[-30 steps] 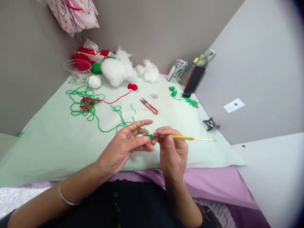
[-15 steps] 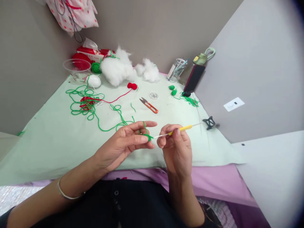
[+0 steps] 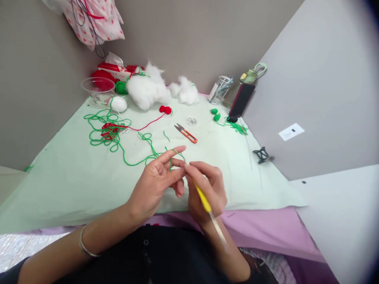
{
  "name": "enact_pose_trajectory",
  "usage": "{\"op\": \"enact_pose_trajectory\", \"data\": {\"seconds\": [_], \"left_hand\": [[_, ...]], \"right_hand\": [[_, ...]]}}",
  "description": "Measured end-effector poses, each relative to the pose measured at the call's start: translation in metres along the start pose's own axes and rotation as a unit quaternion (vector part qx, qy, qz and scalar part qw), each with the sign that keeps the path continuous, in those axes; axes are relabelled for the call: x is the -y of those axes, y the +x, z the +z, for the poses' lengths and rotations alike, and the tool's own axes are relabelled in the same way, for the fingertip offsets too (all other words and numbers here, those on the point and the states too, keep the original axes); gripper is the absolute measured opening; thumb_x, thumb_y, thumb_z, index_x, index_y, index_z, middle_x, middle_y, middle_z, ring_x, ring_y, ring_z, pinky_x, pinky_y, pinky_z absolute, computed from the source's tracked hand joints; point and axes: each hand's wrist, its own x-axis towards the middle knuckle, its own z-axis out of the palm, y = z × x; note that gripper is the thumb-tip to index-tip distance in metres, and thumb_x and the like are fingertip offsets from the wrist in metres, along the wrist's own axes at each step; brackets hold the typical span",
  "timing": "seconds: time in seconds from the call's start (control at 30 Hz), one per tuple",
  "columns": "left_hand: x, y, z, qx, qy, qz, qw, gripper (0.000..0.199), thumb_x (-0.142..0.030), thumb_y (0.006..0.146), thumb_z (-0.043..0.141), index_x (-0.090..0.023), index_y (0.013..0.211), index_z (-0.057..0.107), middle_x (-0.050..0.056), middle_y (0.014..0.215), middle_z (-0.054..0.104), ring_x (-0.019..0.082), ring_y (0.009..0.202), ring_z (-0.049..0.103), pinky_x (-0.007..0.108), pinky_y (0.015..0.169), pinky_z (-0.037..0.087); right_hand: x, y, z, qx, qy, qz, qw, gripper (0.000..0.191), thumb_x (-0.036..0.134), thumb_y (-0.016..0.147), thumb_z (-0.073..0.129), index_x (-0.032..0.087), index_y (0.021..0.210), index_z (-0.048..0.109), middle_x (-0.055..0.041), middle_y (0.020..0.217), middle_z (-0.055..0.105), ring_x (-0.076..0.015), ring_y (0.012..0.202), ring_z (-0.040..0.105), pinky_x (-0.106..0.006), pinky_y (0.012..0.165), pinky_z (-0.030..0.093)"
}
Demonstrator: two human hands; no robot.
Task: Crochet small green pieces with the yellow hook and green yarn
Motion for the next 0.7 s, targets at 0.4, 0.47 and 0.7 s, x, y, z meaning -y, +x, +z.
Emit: {"op": "enact_pose_trajectory", "data": {"seconds": [0.4, 0.47, 0.7], "left_hand": [[-0.003, 0.0, -0.001, 0.027, -0.003, 0.024, 0.999, 0.05, -0.016, 0.081, 0.088, -0.028, 0.127, 0.077, -0.004, 0.089, 0.066, -0.002, 0.042, 0.049, 0.014, 0.041, 0.033], [-0.001, 0.0, 0.0, 0.033, -0.016, -0.007, 0.999, 0.05, -0.019, 0.081, 0.088, -0.025, 0.129, 0.076, -0.006, 0.076, 0.063, -0.001, 0.041, 0.045, 0.014, 0.041, 0.032], [-0.01, 0.005, -0.006, 0.041, -0.039, -0.051, 0.997, 0.034, -0.02, 0.085, 0.084, -0.016, 0.118, 0.08, -0.008, 0.055, 0.05, 0.001, 0.041, 0.039, 0.013, 0.042, 0.033]], "right_hand": [[0.0, 0.011, -0.004, 0.004, 0.121, 0.132, 0.984, 0.018, 0.024, 0.102, 0.061, 0.028, 0.105, 0.078, -0.0039, 0.089, 0.071, -0.0166, 0.074, 0.068, -0.034, 0.065, 0.058], [-0.002, 0.005, -0.001, -0.005, 0.019, 0.036, 0.999, 0.024, 0.019, 0.097, 0.068, 0.033, 0.113, 0.079, -0.0058, 0.099, 0.075, -0.0209, 0.089, 0.072, -0.038, 0.073, 0.061], [0.0, 0.018, -0.009, -0.047, 0.213, 0.198, 0.956, 0.019, 0.027, 0.104, 0.059, 0.026, 0.098, 0.077, -0.0014, 0.086, 0.07, -0.0114, 0.062, 0.06, -0.029, 0.06, 0.053]]}}
